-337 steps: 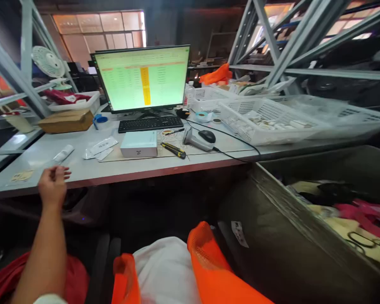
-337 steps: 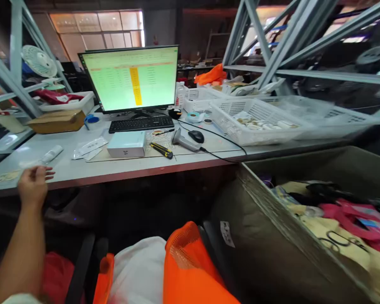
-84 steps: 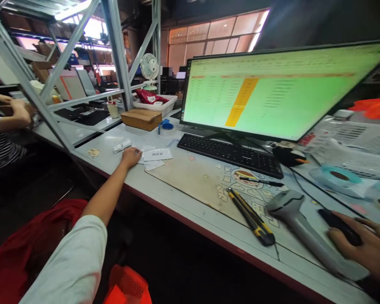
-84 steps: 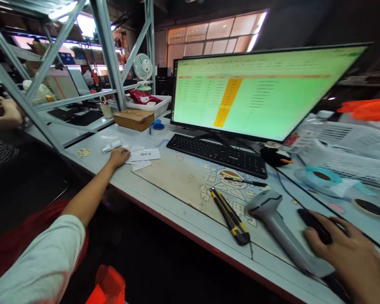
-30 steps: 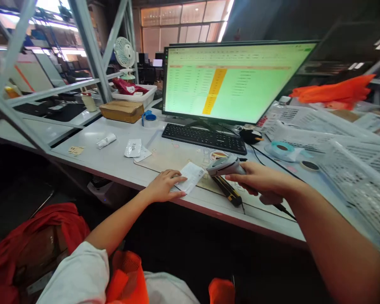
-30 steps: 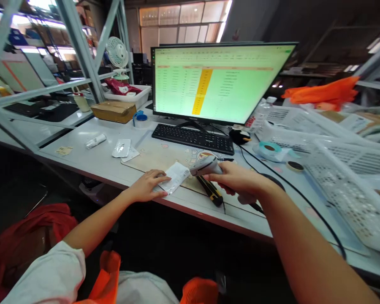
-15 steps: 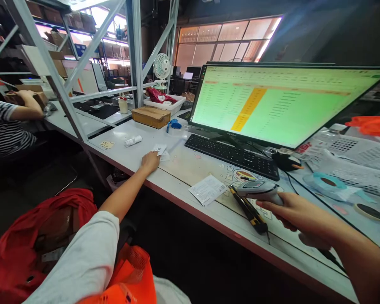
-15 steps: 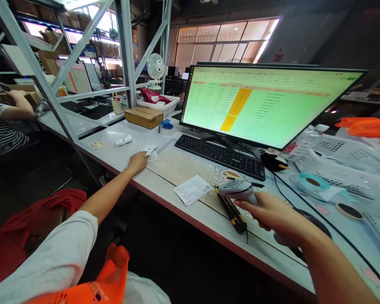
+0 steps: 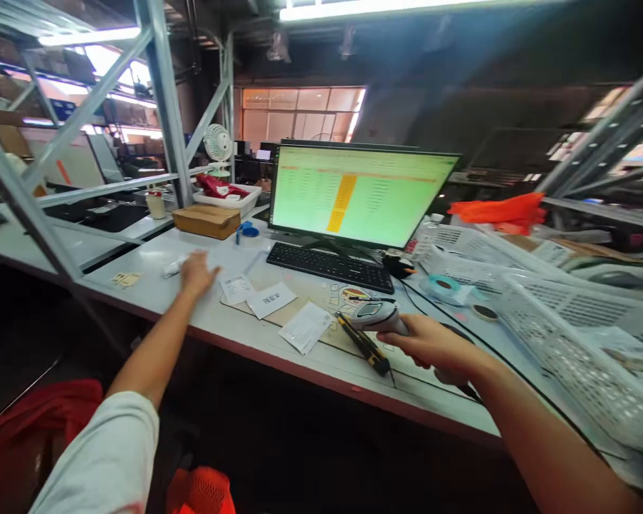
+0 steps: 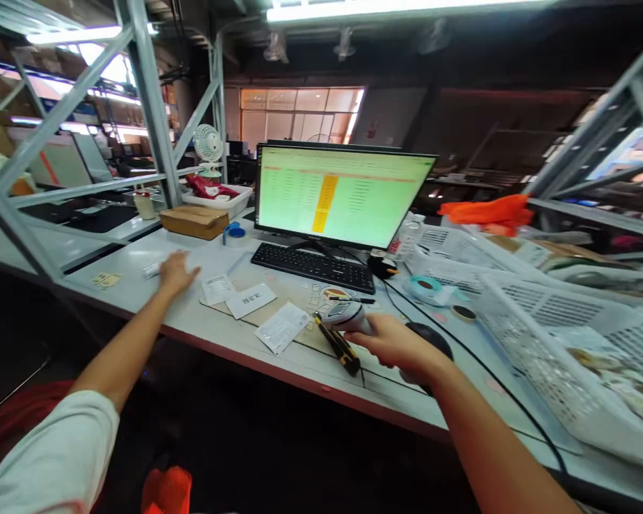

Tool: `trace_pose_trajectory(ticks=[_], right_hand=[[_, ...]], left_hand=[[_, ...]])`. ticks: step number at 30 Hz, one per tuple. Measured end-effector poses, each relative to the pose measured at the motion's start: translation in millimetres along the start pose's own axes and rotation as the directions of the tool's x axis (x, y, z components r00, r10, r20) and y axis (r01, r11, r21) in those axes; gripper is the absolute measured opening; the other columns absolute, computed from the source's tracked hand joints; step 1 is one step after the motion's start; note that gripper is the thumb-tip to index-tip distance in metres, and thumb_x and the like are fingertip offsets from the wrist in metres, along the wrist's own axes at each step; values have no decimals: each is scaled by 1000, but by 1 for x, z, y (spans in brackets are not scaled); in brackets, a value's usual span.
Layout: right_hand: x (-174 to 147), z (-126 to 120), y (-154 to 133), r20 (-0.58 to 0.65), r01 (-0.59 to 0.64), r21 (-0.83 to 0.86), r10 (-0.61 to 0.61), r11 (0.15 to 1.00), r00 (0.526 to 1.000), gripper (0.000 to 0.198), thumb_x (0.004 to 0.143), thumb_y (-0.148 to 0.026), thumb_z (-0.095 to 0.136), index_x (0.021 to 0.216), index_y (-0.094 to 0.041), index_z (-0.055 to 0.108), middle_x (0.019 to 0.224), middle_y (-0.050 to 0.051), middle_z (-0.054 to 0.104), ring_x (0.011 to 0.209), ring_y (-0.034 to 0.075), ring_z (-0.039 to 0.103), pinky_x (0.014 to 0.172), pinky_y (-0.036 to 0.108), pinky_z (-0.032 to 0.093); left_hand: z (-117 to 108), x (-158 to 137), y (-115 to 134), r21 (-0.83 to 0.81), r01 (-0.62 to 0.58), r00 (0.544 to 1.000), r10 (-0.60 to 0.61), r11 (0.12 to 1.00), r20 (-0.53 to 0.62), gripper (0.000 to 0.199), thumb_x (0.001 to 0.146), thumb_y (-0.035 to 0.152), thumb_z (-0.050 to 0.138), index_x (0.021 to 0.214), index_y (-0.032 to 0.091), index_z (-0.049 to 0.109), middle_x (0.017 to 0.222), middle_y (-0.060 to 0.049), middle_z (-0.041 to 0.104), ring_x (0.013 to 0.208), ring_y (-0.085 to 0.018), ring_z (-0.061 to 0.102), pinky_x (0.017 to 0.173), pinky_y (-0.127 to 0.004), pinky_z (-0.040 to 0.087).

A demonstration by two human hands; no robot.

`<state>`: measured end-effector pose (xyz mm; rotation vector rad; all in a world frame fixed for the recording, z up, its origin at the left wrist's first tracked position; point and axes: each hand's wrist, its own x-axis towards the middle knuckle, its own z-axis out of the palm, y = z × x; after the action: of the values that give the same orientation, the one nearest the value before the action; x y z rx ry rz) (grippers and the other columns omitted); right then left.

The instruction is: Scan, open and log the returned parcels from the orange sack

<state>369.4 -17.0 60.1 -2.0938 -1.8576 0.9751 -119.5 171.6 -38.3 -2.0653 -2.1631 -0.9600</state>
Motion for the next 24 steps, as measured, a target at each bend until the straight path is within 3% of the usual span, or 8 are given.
trace_pose_trajectory(ticks=[2,4,7,9,13,17,20,24], right_hand=[[-6,-3,3,-12,-4,-7,4,1000,1000,45,91,-49,69,119,-13,68,67,0,55,51,13,52,44,24,40],[-8,-4,9,-27,0,-1,0,1000,1000,45,92,-49,68,120,-14,69,68,0,55,52,13,52,44,24,40],[-2,-4,17,-32,12,12,-12,1000,999,42,94,-45,64,124,-16,69,70,0,56,52,12,51,45,24,40],[9,-2,22,-46,17,-10,-17,1000,999,39,96,-42,60,123,-16,70,75,2,61,54,14,53,46,25,41],[39,2,35,-242,34,-225,-90,974,966,30,96,-38,61,114,-17,73,103,10,75,90,24,69,72,29,52],[59,18,51,-399,-201,-371,40,907,916,43,102,-41,54,125,-7,66,119,23,73,111,35,69,88,38,51],[59,34,62,-408,-251,-366,87,896,909,50,103,-41,52,135,-2,60,120,27,72,111,36,70,90,41,50],[50,35,91,-447,-196,-349,21,916,894,68,104,-60,48,143,-7,59,134,25,69,123,37,65,102,44,49]], left_hand=[[-11,18,-47,18,215,973,-213,976,-88,51,90,38,66,137,17,64,150,-23,59,155,-53,31,121,-80,24],[-17,24,-88,1,328,943,-328,945,-52,51,85,43,64,132,22,65,144,-21,63,149,-56,40,112,-82,33],[-19,17,-119,-41,273,962,-273,961,18,61,82,55,57,128,17,66,134,-29,64,143,-59,45,111,-81,32],[-17,13,-113,-100,177,984,-174,979,39,69,80,62,52,128,14,66,133,-32,63,140,-59,48,112,-77,32],[-8,11,-53,-258,-35,998,48,965,45,66,80,66,54,127,22,66,129,-21,70,121,-45,65,108,-56,48],[9,2,32,-461,-155,973,215,874,82,55,79,61,63,121,26,68,123,-9,75,105,-33,70,96,-44,57],[31,-10,94,-621,-157,937,315,768,153,56,77,62,69,116,23,69,114,-7,77,99,-29,71,90,-38,58],[67,-17,158,-777,-116,907,384,618,171,47,80,63,71,99,20,68,97,-6,75,92,-24,71,85,-33,57]])
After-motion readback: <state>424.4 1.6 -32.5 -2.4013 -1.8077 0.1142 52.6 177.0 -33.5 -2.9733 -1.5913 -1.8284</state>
